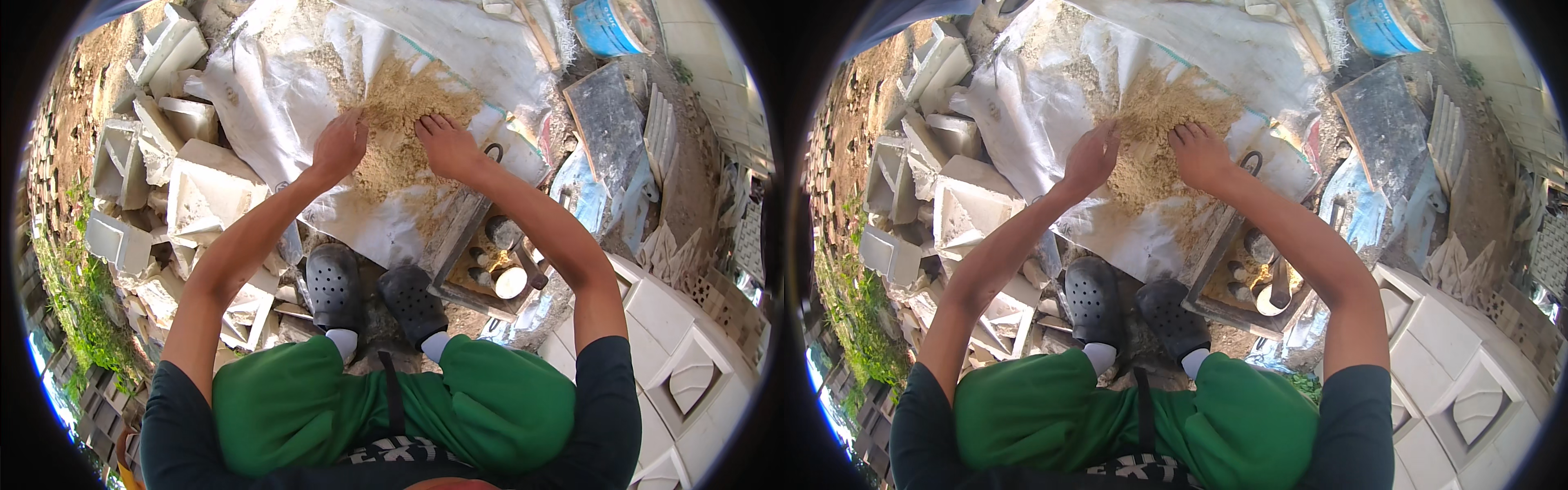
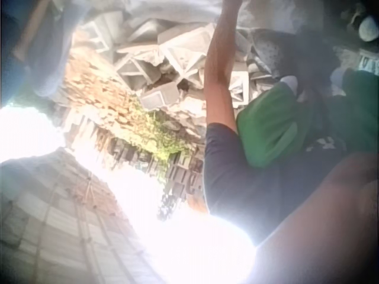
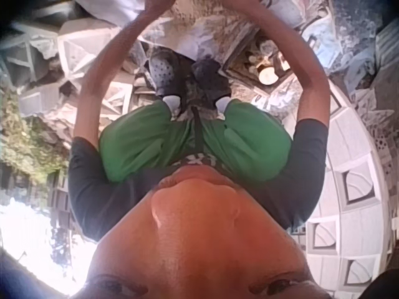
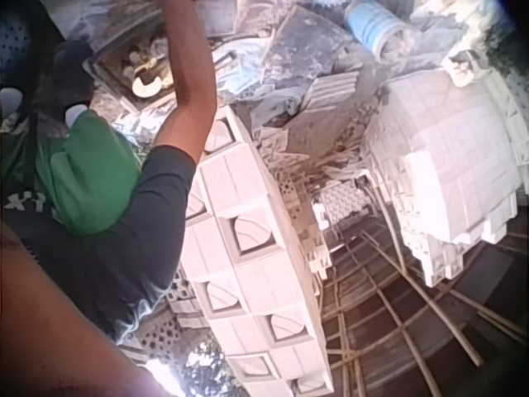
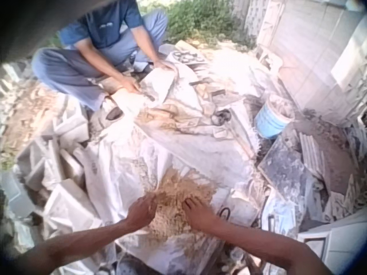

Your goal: The person kneads a dry sandy mixture on a plastic bag by hand and with a trowel, then pours water from a jar into a small mold and stirs the mixture with a tool.

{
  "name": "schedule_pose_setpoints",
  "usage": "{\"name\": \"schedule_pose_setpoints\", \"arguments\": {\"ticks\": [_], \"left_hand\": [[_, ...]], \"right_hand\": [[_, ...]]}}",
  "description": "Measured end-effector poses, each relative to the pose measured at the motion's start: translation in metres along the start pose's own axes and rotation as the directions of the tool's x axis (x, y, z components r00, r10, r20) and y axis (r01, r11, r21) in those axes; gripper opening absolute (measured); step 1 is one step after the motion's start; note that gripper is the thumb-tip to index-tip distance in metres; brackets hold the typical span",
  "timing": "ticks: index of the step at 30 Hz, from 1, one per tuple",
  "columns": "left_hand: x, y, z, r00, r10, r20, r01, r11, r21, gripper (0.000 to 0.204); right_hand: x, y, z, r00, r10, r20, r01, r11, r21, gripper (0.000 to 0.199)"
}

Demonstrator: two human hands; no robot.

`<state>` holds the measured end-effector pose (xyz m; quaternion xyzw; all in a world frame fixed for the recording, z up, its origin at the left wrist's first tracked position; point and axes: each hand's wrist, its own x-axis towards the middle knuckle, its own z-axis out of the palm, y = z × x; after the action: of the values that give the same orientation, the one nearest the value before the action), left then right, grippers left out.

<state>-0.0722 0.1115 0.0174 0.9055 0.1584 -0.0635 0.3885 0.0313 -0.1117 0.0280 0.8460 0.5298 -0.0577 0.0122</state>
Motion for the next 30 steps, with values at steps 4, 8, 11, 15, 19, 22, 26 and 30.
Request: {"name": "schedule_pose_setpoints", "arguments": {"ticks": [4, 8, 11, 15, 19, 22, 26, 30], "left_hand": [[0.018, -0.041, -0.03, 0.949, 0.203, -0.242, -0.094, 0.913, 0.397, 0.034], [0.042, -0.035, -0.055, 0.953, -0.095, -0.287, 0.245, 0.798, 0.55, 0.053], [0.05, -0.036, -0.093, 0.876, -0.38, -0.296, 0.481, 0.727, 0.489, 0.077], [0.069, -0.053, -0.138, 0.789, -0.612, 0.061, 0.536, 0.733, 0.419, 0.077], [0.065, -0.115, -0.101, 0.87, -0.47, -0.15, 0.493, 0.813, 0.31, 0.054], [0.062, -0.109, -0.087, 0.914, -0.371, -0.162, 0.403, 0.874, 0.273, 0.037], [0.048, -0.138, -0.109, 0.945, -0.219, -0.243, 0.288, 0.911, 0.296, 0.033], [0.04, -0.12, -0.109, 0.938, -0.296, -0.181, 0.344, 0.86, 0.378, 0.033]], "right_hand": [[0.049, -0.022, -0.07, 0.951, 0.065, 0.301, -0.111, 0.984, 0.138, 0.024], [0.051, -0.01, -0.06, 0.981, 0.171, 0.093, -0.184, 0.97, 0.158, 0.014], [0.057, -0.008, -0.063, 0.92, 0.264, 0.29, -0.323, 0.929, 0.179, 0.026], [0.051, -0.002, -0.063, 0.918, 0.31, 0.249, -0.366, 0.904, 0.22, 0.029], [0.061, -0.007, -0.058, 0.902, 0.296, 0.315, -0.37, 0.905, 0.211, 0.033], [0.052, -0.001, -0.048, 0.889, 0.316, 0.332, -0.39, 0.902, 0.185, 0.034], [0.059, -0.007, -0.051, 0.91, 0.326, 0.256, -0.38, 0.903, 0.201, 0.035], [0.063, -0.009, -0.041, 0.961, 0.272, 0.056, -0.278, 0.946, 0.168, 0.034]]}}
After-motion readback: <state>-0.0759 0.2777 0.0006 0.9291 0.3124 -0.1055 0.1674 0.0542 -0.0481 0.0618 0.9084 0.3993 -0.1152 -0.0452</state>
